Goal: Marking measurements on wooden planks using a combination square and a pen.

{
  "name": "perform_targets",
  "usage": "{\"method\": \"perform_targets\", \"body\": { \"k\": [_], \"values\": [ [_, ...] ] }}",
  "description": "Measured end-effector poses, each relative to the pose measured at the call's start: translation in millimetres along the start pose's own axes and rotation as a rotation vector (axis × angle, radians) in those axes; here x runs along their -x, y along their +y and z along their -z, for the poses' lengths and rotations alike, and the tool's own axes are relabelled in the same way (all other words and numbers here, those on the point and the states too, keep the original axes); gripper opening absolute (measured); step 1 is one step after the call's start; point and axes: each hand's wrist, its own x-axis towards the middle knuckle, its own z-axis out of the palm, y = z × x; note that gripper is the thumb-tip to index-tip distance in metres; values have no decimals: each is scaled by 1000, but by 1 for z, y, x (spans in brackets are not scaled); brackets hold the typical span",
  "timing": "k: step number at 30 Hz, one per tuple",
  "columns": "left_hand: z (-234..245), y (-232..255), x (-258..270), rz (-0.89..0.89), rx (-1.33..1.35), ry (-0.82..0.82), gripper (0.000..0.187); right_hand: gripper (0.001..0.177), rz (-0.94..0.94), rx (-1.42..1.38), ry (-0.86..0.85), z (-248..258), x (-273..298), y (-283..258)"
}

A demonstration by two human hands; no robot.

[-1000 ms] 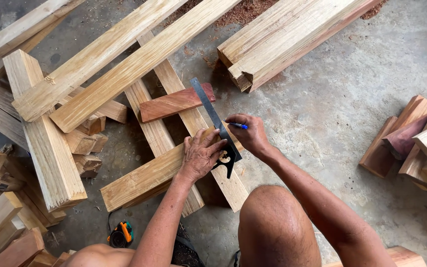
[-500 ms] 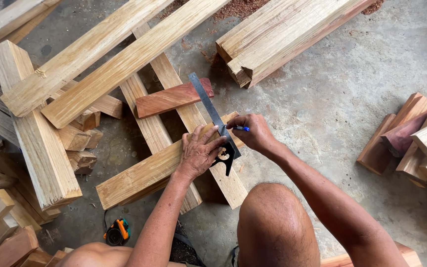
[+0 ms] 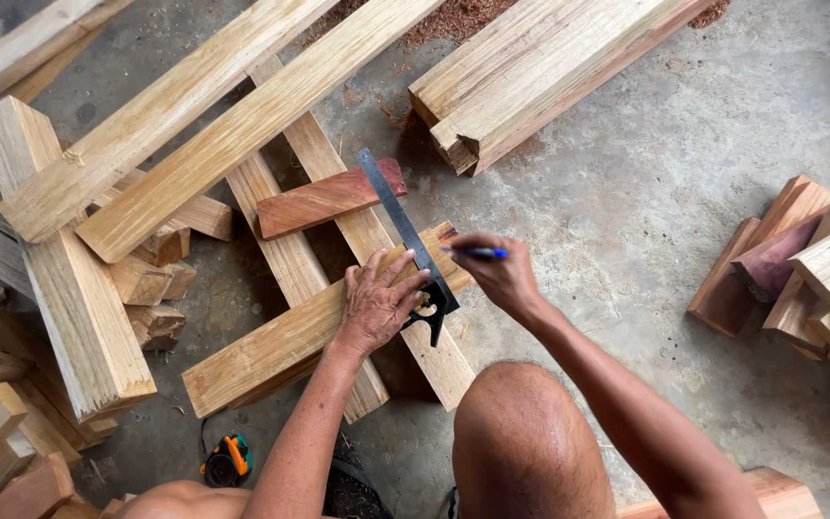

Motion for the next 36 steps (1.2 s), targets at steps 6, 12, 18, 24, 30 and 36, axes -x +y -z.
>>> {"method": "perform_targets", "body": {
  "k": [6,12,18,24,30,36],
  "values": [
    [5,3,-2,-8,-7,21,37,20,151,44,40,-22,-42,-14],
    [2,1,-1,7,-8,-8,36,20,200,291,-167,11,-2,-21],
    [-1,0,0,16,23,-7,34,27,-223,199,-348,12,52,19],
    [-4,4,0,-11,15,33,34,25,-280,-725,-72,-46,47,49],
    [-7,8,-10,-24,17,40,34,27,-278,-801,30,-60,45,64],
    [-12,10,-15,-32,53,46,33,29,-245,-879,59,-58,46,66]
  ]
}}
